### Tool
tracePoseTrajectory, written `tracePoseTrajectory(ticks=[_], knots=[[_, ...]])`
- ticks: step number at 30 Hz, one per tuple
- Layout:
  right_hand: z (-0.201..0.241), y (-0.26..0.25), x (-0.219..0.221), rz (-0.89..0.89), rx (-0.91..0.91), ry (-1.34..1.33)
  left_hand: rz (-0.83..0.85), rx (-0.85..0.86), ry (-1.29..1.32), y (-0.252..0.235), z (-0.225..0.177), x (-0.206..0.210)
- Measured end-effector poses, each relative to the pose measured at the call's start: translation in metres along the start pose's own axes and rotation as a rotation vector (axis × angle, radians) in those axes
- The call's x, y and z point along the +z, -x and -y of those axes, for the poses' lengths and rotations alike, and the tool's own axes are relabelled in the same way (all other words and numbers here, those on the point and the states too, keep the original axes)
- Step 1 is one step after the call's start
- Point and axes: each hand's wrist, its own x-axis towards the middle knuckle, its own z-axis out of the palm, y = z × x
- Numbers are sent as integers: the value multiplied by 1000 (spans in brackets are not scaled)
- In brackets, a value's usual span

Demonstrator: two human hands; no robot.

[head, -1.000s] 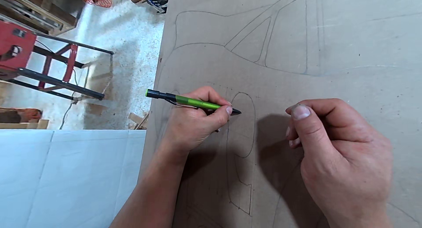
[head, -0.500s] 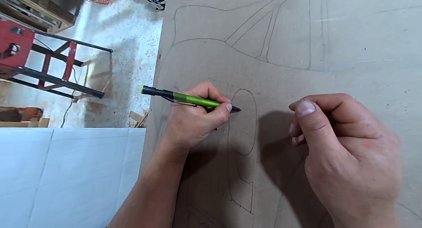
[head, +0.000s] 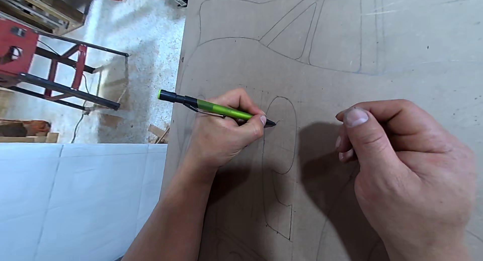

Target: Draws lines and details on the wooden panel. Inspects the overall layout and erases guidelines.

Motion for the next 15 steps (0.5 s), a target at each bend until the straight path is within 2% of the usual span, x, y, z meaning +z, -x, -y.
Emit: tracePoseTrajectory(ticks=[15], knots=[[-1, 0, 0, 1, -9, -3, 35, 46, 12, 1, 1, -1]])
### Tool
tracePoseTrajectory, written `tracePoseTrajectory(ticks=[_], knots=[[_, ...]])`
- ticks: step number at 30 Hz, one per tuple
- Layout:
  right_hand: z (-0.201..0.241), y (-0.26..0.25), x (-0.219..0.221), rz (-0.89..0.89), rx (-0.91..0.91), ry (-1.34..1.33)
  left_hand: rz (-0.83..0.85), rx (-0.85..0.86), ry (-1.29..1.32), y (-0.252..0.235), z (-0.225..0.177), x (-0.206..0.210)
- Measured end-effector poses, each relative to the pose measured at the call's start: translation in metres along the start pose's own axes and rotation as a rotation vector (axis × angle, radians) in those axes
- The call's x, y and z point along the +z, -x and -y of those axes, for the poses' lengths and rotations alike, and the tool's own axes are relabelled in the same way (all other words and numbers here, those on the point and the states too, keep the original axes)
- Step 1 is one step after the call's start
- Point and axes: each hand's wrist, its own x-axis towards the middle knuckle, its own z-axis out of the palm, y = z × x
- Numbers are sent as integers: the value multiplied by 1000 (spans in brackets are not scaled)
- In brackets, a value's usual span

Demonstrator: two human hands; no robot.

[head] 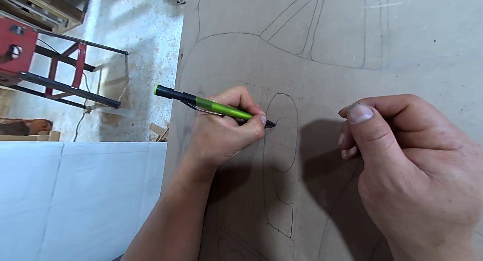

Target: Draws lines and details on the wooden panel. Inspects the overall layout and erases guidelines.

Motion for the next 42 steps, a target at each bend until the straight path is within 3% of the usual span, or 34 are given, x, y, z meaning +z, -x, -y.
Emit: tracePoseTrajectory(ticks=[42], knots=[[3, 0, -1, 18, -2, 30, 164, 88, 10, 2, 1, -5]])
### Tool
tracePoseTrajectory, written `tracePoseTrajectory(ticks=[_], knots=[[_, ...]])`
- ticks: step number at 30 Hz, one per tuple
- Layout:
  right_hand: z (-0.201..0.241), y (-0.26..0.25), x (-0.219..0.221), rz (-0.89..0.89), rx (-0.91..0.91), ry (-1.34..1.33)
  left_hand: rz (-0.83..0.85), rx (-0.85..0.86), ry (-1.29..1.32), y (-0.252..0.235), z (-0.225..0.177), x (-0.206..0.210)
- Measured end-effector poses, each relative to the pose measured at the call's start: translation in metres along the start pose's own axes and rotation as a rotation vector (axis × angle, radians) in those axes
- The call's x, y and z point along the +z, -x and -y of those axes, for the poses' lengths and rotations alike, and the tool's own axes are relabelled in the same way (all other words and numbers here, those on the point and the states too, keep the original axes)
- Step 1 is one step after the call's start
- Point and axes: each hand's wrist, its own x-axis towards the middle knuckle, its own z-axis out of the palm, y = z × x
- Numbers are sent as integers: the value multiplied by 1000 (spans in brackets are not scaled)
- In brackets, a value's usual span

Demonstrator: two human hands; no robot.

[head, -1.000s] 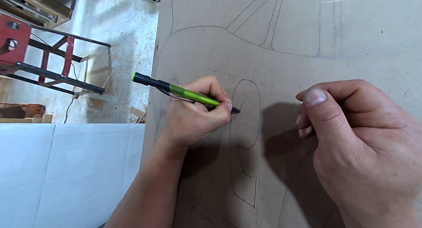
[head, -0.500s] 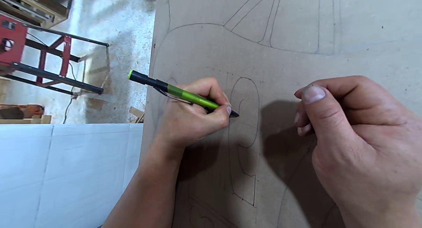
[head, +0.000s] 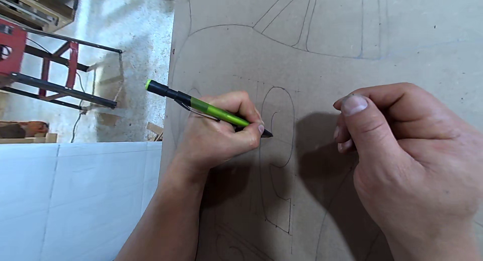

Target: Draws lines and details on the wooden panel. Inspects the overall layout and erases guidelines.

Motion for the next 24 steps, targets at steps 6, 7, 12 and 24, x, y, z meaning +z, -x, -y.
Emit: tracePoseTrajectory(ticks=[6, 7, 12, 24], knots=[[0, 0, 0, 2, -7, -3, 23, 4, -13, 0, -1, 0], [0, 0, 0, 3, -7, -4, 27, 4, -13, -1, -1, 0], [0, 0, 0, 1, -4, -2, -1, -9, 97, -1, 1, -3], [0, 0, -1, -6, 13, -32, -33, -76, -1, 0, -9, 10]])
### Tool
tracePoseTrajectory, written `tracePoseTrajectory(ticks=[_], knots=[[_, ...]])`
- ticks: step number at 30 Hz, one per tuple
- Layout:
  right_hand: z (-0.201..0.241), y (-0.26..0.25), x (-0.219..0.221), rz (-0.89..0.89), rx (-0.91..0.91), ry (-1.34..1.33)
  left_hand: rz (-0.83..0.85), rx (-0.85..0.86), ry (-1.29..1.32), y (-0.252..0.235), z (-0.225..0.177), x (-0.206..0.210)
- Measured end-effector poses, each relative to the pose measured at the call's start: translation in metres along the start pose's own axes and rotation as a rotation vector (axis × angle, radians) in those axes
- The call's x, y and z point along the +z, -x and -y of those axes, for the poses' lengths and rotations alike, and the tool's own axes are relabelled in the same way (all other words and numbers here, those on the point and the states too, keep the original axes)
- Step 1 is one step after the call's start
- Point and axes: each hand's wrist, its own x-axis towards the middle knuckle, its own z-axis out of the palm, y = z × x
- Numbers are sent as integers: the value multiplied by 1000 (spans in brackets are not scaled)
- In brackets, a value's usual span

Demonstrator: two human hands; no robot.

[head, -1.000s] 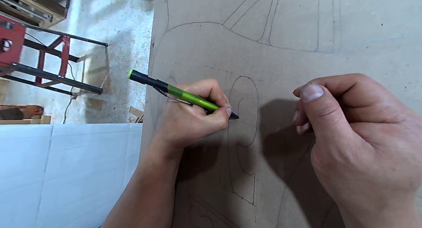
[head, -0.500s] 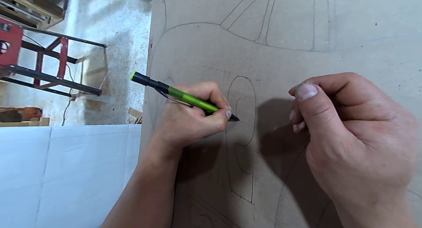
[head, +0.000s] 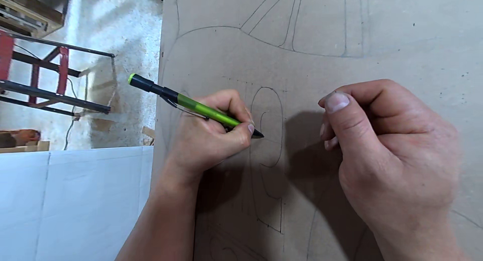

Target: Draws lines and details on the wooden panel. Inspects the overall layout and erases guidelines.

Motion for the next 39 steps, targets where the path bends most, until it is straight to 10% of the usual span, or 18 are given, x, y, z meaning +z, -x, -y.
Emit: tracePoseTrajectory(ticks=[10, 22, 39], knots=[[2, 0, 0, -9, 1, 4, -27, -6, 23, -1, 2, 1], [3, 0, 1, -24, 16, 50, -455, -117, -65, 2, -7, 34], [4, 0, 2, -30, 26, 46, -463, -153, -123, 1, -9, 34]])
